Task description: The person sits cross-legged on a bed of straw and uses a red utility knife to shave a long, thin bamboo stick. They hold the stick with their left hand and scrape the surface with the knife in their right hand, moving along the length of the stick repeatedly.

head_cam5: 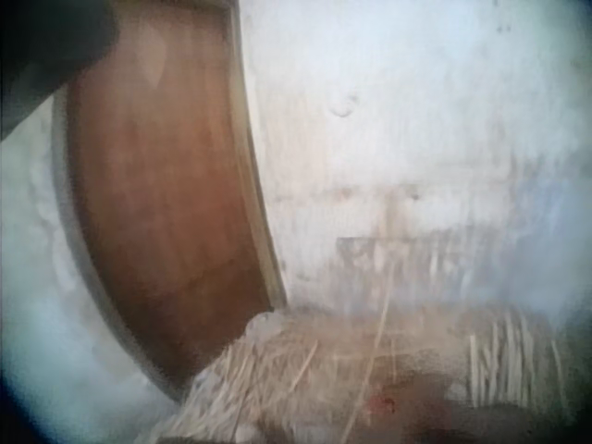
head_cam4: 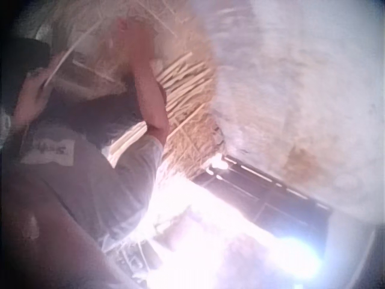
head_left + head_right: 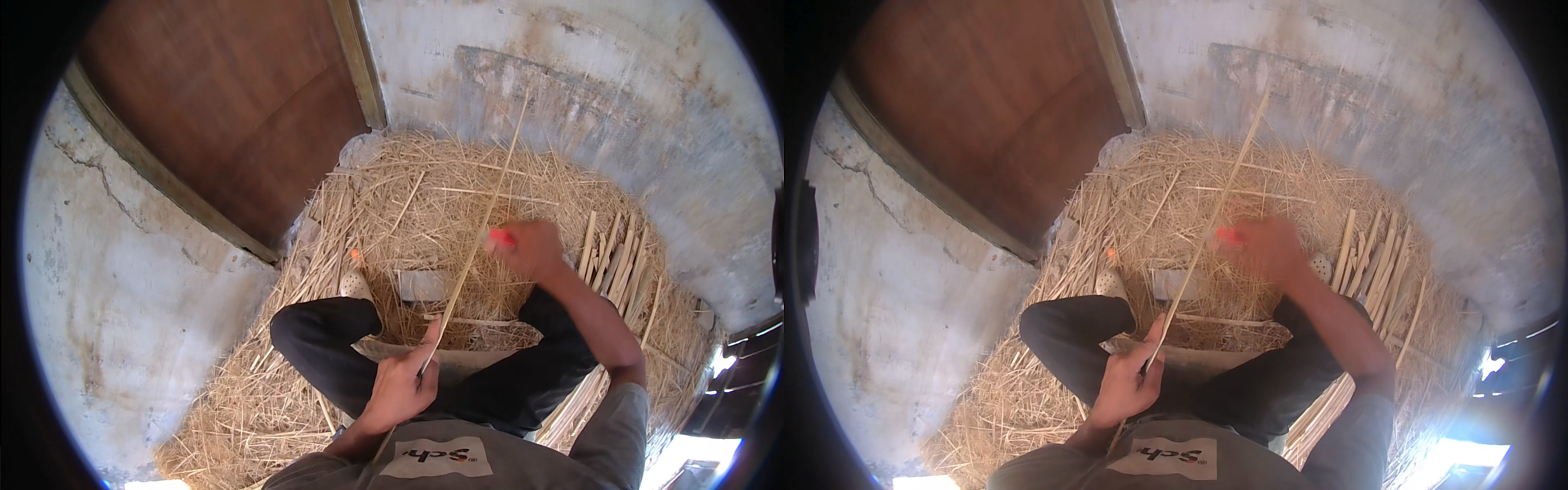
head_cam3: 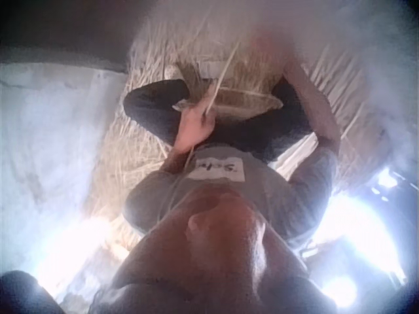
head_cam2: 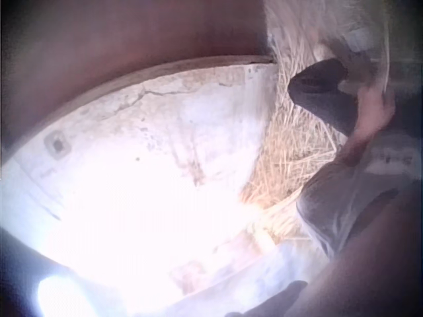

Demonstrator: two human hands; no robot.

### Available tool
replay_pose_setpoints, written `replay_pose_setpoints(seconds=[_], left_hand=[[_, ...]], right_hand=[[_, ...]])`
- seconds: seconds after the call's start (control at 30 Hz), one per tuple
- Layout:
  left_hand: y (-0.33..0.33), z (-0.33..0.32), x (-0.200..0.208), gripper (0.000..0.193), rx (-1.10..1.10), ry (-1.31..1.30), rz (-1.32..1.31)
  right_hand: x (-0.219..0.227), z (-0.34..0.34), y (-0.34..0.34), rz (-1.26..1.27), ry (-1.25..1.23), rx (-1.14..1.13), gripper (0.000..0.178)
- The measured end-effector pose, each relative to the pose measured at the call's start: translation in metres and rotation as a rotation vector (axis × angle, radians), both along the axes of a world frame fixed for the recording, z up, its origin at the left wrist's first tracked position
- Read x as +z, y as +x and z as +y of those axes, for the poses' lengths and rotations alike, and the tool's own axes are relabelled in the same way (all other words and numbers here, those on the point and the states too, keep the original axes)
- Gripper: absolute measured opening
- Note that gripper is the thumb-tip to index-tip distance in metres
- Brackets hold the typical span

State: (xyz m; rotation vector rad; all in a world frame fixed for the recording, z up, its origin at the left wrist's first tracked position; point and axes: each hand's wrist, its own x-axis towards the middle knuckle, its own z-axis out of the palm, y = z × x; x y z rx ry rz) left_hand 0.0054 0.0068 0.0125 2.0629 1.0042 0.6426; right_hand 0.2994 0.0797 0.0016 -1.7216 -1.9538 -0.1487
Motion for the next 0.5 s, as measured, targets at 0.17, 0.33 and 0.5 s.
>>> replay_pose_setpoints(seconds=[0.17, 0.33, 0.5], left_hand=[[-0.007, -0.001, -0.001, 0.067, -0.060, 0.024, 0.058], [-0.017, 0.001, -0.003, 0.074, -0.126, 0.061, 0.060], [-0.034, -0.007, -0.013, 0.074, -0.182, 0.016, 0.062]], right_hand=[[-0.010, 0.013, 0.023, 0.028, 0.114, -0.146, 0.058], [-0.003, -0.006, 0.015, -0.004, 0.029, -0.098, 0.058], [-0.002, 0.007, 0.043, -0.012, 0.110, -0.217, 0.061]])
